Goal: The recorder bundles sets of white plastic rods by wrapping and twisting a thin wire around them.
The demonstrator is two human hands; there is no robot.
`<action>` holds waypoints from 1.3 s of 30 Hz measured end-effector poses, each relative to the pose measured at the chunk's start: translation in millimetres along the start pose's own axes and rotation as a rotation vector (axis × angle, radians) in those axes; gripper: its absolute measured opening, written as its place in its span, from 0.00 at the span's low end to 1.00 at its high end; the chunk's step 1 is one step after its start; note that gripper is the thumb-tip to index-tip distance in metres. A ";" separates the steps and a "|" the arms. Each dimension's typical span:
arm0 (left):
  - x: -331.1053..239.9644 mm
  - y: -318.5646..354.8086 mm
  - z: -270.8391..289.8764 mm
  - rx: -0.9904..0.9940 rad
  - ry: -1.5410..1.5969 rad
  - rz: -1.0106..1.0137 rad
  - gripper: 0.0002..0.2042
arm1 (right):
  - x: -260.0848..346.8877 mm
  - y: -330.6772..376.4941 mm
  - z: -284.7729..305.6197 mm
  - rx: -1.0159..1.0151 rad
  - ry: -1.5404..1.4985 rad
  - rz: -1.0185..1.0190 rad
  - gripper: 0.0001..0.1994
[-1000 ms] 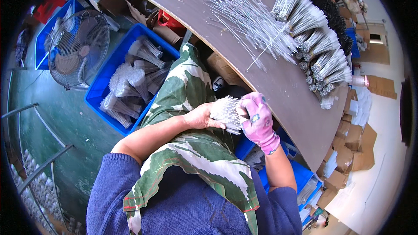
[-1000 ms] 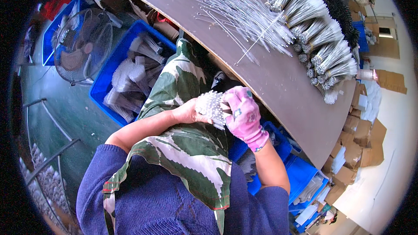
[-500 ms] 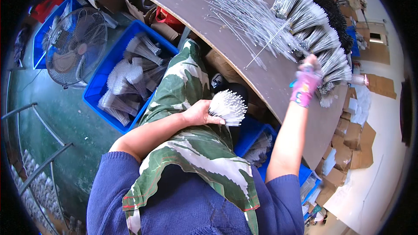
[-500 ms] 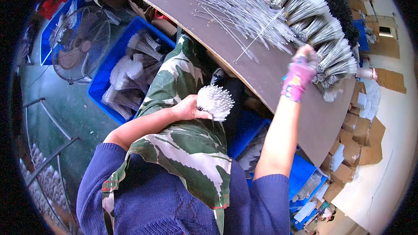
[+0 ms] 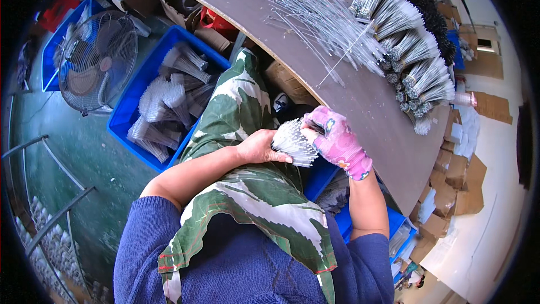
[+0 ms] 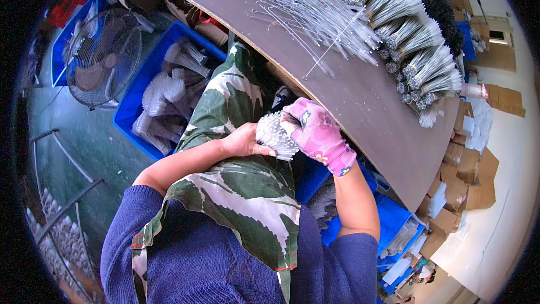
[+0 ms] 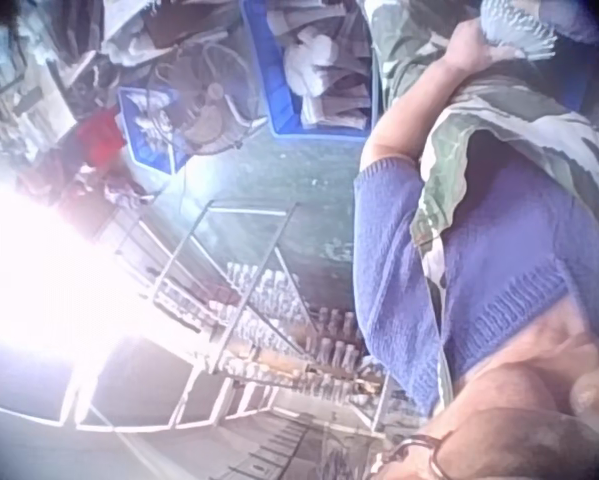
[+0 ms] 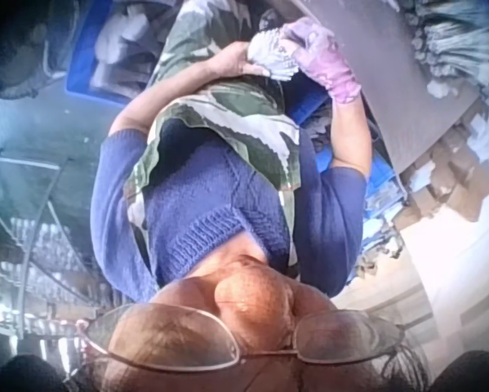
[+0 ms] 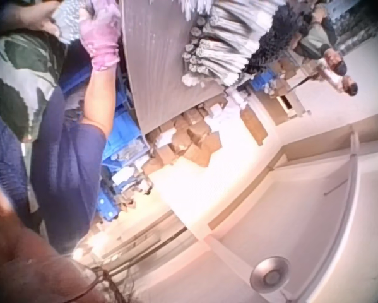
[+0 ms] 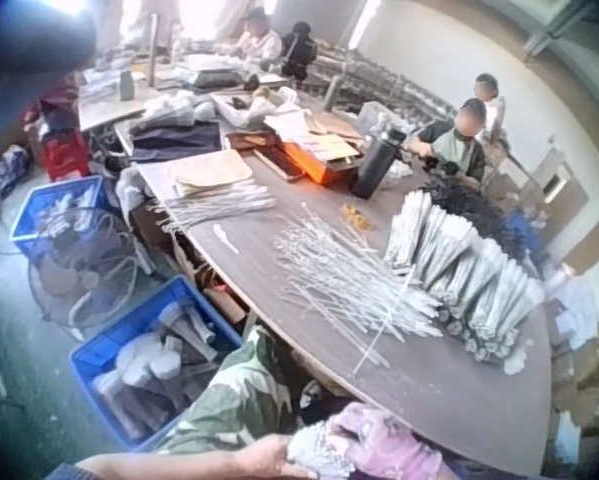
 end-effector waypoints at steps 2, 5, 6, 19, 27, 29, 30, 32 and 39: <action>-1.2 -0.4 -0.5 0.007 -0.017 0.018 0.31 | 4.7 -0.1 0.1 0.059 0.233 -0.039 0.10; 1.0 -0.7 -3.0 0.006 -0.045 0.032 0.33 | 10.7 2.2 -2.7 0.013 0.323 0.046 0.09; 2.4 -0.1 -3.7 0.006 -0.047 0.029 0.33 | 10.5 2.5 -4.4 0.010 0.324 0.047 0.09; 5.9 -3.3 0.8 0.031 -0.132 0.076 0.29 | -16.0 22.5 157.7 -0.893 -0.827 -0.067 0.02; 4.5 -1.5 2.2 -0.014 -0.081 0.040 0.33 | -103.1 -65.8 101.8 -1.119 -0.757 -0.206 0.07; 7.4 -0.5 2.6 -0.012 -0.069 0.042 0.32 | -97.2 -66.8 81.1 -0.818 -0.765 -0.064 0.01; 8.4 -1.7 3.0 -0.013 -0.067 0.037 0.32 | -97.6 -65.3 70.0 -0.699 -0.645 -0.180 0.01; 6.6 -1.3 5.3 0.006 -0.084 0.056 0.29 | -84.7 -66.4 45.5 -0.382 -0.507 -0.424 0.04; 6.8 1.0 4.7 -0.030 -0.087 0.020 0.32 | -71.7 -105.1 18.6 -0.205 -0.682 -0.505 0.08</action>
Point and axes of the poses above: each hand's wrist, its own y-axis away from the middle knuckle, its own z-axis out of the back of the hand, x = y × z, the point moved 4 cm from there along -y, towards the middle knuckle, and after that the axes turned 14 degrees about -z, right-handed, at the moved point
